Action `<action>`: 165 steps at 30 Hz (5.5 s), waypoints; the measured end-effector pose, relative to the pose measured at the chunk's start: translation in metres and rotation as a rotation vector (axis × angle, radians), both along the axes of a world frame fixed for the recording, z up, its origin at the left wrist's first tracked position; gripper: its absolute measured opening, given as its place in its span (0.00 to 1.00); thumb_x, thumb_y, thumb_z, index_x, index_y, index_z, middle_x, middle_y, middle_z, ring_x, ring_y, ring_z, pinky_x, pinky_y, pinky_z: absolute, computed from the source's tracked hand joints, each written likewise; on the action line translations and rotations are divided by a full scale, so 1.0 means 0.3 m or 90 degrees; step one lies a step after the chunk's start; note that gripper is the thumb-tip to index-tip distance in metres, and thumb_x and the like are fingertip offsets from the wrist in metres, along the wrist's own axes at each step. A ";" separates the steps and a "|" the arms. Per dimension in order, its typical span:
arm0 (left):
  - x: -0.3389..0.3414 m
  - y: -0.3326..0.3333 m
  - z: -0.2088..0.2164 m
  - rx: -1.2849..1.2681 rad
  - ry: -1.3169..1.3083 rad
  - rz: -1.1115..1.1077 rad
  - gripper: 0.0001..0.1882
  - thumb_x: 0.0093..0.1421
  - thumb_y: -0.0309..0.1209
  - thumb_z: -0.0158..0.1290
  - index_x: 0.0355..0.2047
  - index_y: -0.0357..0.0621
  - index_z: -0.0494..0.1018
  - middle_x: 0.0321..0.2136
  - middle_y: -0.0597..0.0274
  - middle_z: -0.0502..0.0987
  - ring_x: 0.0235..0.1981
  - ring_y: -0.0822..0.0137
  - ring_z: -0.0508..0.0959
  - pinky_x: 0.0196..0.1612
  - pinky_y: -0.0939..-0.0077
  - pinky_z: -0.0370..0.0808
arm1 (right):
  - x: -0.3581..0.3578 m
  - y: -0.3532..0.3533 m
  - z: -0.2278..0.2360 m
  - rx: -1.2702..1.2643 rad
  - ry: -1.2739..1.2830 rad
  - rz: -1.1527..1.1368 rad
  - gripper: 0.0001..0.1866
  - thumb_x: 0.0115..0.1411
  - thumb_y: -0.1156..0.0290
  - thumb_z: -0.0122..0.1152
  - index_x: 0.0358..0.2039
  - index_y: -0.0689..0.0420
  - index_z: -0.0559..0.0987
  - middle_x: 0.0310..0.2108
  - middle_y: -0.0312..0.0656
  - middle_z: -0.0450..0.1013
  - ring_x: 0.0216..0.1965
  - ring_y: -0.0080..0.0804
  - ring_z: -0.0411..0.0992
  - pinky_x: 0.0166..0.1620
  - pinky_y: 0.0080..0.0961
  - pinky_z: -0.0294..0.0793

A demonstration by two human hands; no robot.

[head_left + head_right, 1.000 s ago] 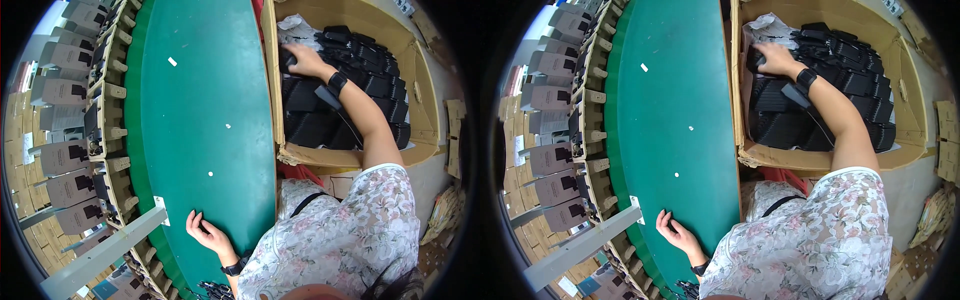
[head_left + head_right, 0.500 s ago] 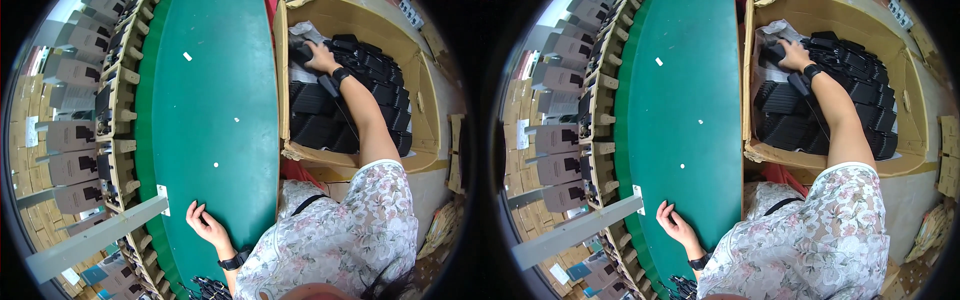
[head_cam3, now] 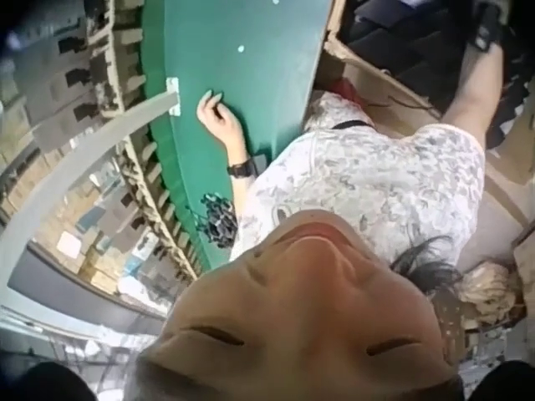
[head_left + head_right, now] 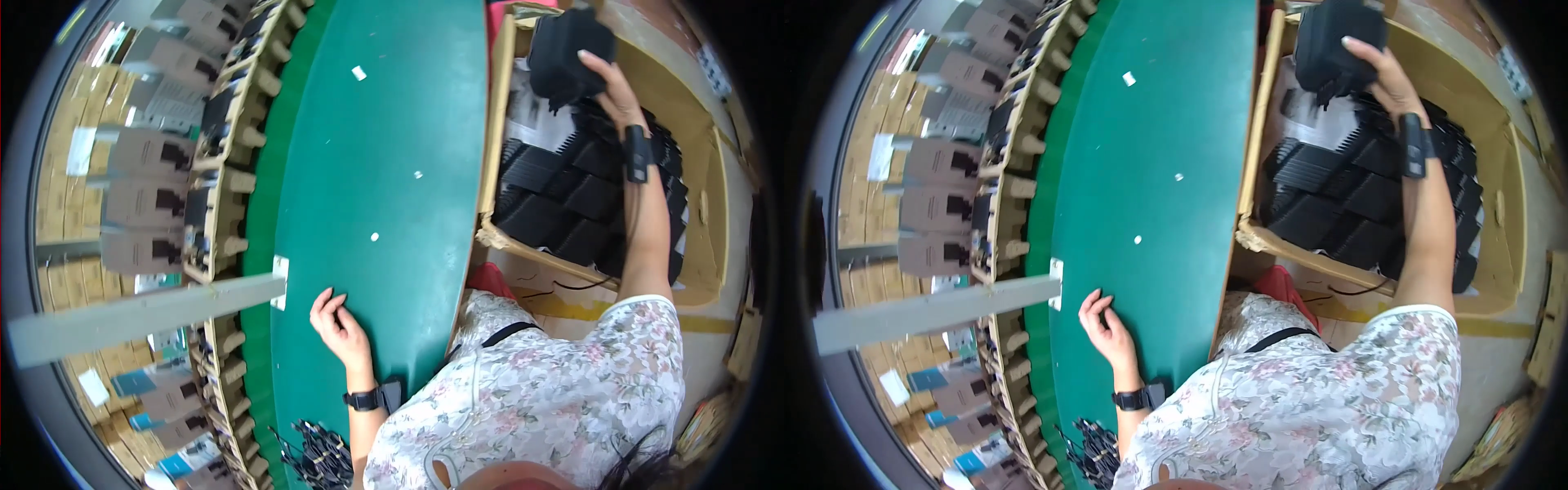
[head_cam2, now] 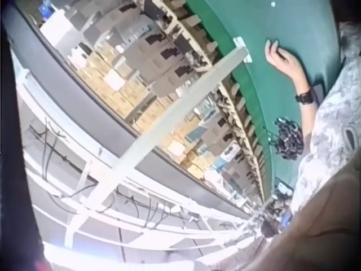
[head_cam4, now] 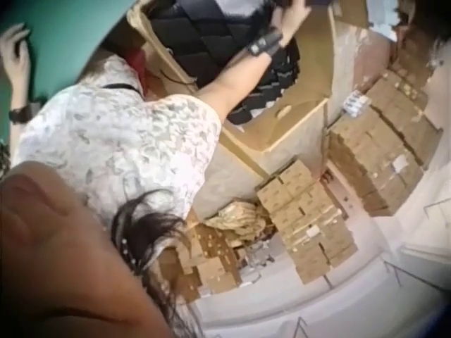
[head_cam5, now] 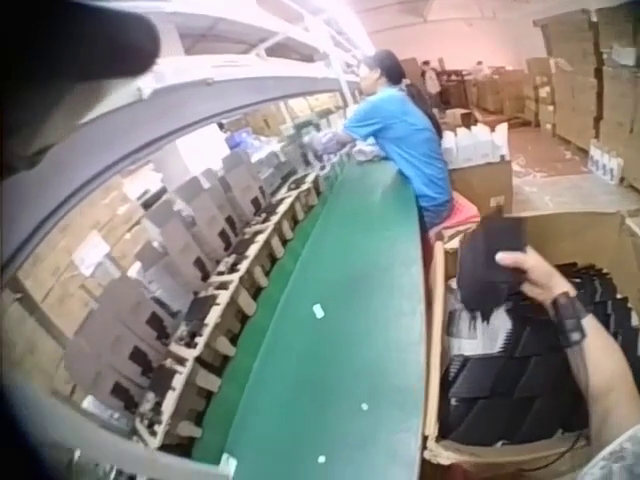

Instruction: The person moves a stack of bases from a box to the table, then repeatedly picks up a cable and a base, fits the cable into the base, and places the assembled unit into a tray.

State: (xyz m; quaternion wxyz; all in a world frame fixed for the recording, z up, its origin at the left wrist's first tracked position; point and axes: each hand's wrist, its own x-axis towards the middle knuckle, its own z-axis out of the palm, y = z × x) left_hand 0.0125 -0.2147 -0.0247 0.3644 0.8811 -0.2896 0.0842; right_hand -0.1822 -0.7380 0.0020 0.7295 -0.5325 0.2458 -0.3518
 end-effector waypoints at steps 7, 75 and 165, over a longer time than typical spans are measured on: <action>0.010 0.047 -0.014 -0.164 0.092 0.011 0.16 0.57 0.19 0.45 0.47 0.37 0.63 0.48 0.54 0.66 0.47 0.61 0.68 0.53 0.68 0.64 | 0.264 0.381 0.357 -0.275 0.034 0.213 0.26 0.48 0.66 0.65 0.48 0.61 0.71 0.42 0.39 0.72 0.42 0.27 0.71 0.48 0.23 0.69; -0.064 0.366 0.277 0.270 -0.207 0.209 0.21 0.62 0.31 0.48 0.55 0.42 0.62 0.57 0.52 0.60 0.54 0.56 0.65 0.47 0.63 0.69 | -0.153 -0.133 -0.435 -0.666 1.152 0.136 0.24 0.50 0.75 0.56 0.50 0.53 0.72 0.45 0.49 0.72 0.42 0.47 0.73 0.42 0.50 0.74; -0.596 0.895 0.092 0.134 -0.043 0.101 0.38 0.42 0.34 0.64 0.54 0.43 0.62 0.57 0.45 0.58 0.56 0.47 0.61 0.57 0.53 0.58 | 0.311 1.460 0.053 -0.973 0.350 0.388 0.45 0.40 0.65 0.70 0.59 0.55 0.59 0.49 0.49 0.64 0.48 0.50 0.64 0.49 0.35 0.66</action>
